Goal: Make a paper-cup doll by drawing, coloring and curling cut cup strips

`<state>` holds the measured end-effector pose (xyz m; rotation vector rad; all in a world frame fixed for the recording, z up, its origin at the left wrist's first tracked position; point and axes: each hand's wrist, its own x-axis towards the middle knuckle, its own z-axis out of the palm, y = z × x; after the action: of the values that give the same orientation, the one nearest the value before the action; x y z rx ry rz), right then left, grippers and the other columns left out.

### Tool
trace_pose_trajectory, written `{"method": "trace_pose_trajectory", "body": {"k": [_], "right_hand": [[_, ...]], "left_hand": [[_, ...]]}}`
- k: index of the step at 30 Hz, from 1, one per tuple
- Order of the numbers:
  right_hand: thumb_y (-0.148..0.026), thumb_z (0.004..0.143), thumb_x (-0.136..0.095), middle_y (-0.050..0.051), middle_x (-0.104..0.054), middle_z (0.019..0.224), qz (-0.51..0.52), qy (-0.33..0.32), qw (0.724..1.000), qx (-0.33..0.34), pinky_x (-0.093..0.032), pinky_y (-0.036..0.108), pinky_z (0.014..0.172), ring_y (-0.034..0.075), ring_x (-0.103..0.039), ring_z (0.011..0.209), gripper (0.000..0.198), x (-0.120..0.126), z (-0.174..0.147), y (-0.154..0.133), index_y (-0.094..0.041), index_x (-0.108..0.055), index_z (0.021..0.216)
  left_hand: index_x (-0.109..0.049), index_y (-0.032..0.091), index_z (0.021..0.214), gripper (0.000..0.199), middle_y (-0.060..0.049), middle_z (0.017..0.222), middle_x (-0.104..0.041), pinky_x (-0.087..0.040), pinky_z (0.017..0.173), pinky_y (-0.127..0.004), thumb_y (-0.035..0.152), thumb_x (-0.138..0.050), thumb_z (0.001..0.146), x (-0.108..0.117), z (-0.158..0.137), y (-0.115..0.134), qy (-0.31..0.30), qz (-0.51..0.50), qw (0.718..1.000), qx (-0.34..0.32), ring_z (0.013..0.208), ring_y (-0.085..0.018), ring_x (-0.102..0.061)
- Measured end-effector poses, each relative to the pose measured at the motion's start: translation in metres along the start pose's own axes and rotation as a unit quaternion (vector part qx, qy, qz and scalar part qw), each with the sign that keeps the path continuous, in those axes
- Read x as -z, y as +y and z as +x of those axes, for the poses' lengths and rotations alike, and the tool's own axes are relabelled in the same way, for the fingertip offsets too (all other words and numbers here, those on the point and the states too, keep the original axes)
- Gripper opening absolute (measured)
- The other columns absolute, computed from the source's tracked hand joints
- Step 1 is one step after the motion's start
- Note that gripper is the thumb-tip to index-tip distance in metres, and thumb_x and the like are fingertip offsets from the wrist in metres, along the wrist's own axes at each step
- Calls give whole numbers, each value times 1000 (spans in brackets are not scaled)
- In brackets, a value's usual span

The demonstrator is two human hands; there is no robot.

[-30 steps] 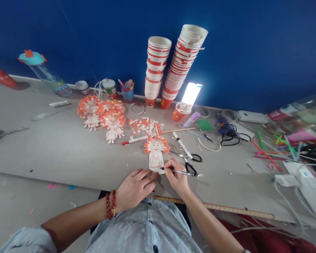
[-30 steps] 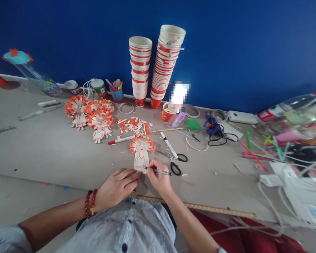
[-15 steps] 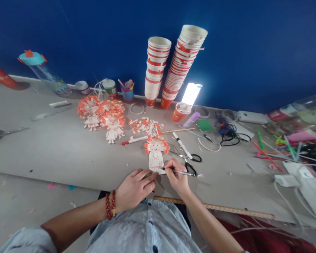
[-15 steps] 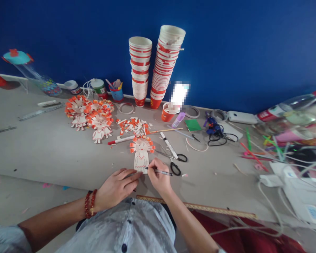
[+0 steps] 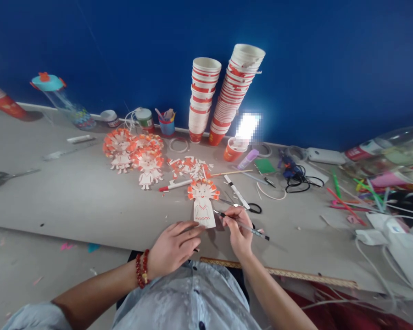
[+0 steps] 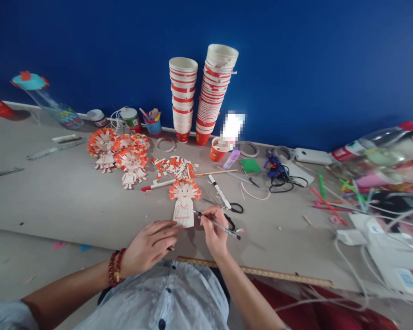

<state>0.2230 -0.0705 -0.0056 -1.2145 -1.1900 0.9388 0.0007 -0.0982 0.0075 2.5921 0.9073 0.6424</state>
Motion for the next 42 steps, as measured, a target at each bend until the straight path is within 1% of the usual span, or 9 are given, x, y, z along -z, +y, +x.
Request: {"method": "trace_pose_trajectory", "body": {"k": [2, 5, 9, 16, 20, 24, 31, 35, 42], "right_hand": [[-21, 83, -56, -3, -56, 65, 13, 3, 1000, 4, -44, 26, 55, 13, -55, 57, 2, 2, -2, -1, -22, -54, 82], [-22, 84, -56, -3, -53, 62, 58, -22, 998, 19, -43, 26, 54, 13, -53, 56, 5, 2, -9, -9, -22, -53, 80], [-23, 84, -55, -3, -51, 62, 125, -129, 984, 11, -38, 25, 50, 13, -49, 53, 7, -1, -30, -27, -22, -53, 78], [-21, 84, -54, -1, -53, 65, 23, -208, 977, 36, -38, 26, 58, 14, -50, 61, 8, -2, -51, -30, -20, -56, 77], [-23, 84, -52, -1, -52, 64, -26, -227, 972, 54, -37, 26, 60, 13, -49, 61, 11, -2, -49, -33, -19, -55, 73], [-28, 86, -50, -1, -53, 66, -53, -294, 953, 40, -37, 24, 61, 13, -50, 62, 16, -6, -48, -42, -19, -55, 74], [-43, 85, -61, -2, -54, 65, 93, -350, 930, -71, -38, 21, 52, 10, -49, 53, 27, 3, -44, -45, -18, -61, 93], [-44, 86, -62, -2, -53, 62, 105, -268, 951, -110, -33, 18, 45, 7, -47, 45, 28, 15, -40, -46, -16, -65, 89], [-44, 91, -56, -2, -53, 52, 27, -348, 924, -158, -32, 18, 46, 7, -47, 44, 33, 14, -40, -64, -13, -67, 85]], "left_hand": [[-57, 17, 105, 18, -11, 122, -62, -41, 96, -39, 19, -42, 96, 4, 0, 0, 33, -35, 999, 23, 123, -23, -45], [-56, 17, 89, 18, -8, 93, -65, -45, 83, -35, 23, -41, 97, 7, 1, 2, 70, -76, 993, 63, 95, -21, -56], [-54, 18, 82, 25, -3, 73, -59, -39, 62, -28, 34, -42, 98, 3, 1, 7, 47, -97, 989, 101, 68, -17, -54], [-55, 18, 80, 40, -3, 71, -61, -34, 58, -26, 50, -39, 98, -1, 3, 15, -37, -87, 990, 102, 66, -17, -58], [-55, 17, 79, 49, -4, 69, -61, -31, 56, -27, 56, -32, 97, 1, 6, 19, -49, -79, 992, 90, 63, -18, -57], [-57, 17, 78, 60, -5, 67, -63, -29, 54, -26, 64, -23, 95, 1, 6, 24, -62, -123, 988, 75, 58, -16, -57], [-61, 17, 82, 62, -2, 67, -62, -31, 54, -22, 62, -20, 97, 17, 3, 21, -132, -236, 960, 66, 59, -13, -57], [-56, 17, 70, 60, -1, 58, -56, -25, 52, -25, 62, -27, 96, 27, 5, 15, -113, -171, 977, 56, 53, -12, -51], [-50, 17, 63, 59, -2, 55, -54, -26, 56, -28, 47, -18, 102, 28, 5, 14, -54, -133, 989, 28, 52, -13, -48]]}}
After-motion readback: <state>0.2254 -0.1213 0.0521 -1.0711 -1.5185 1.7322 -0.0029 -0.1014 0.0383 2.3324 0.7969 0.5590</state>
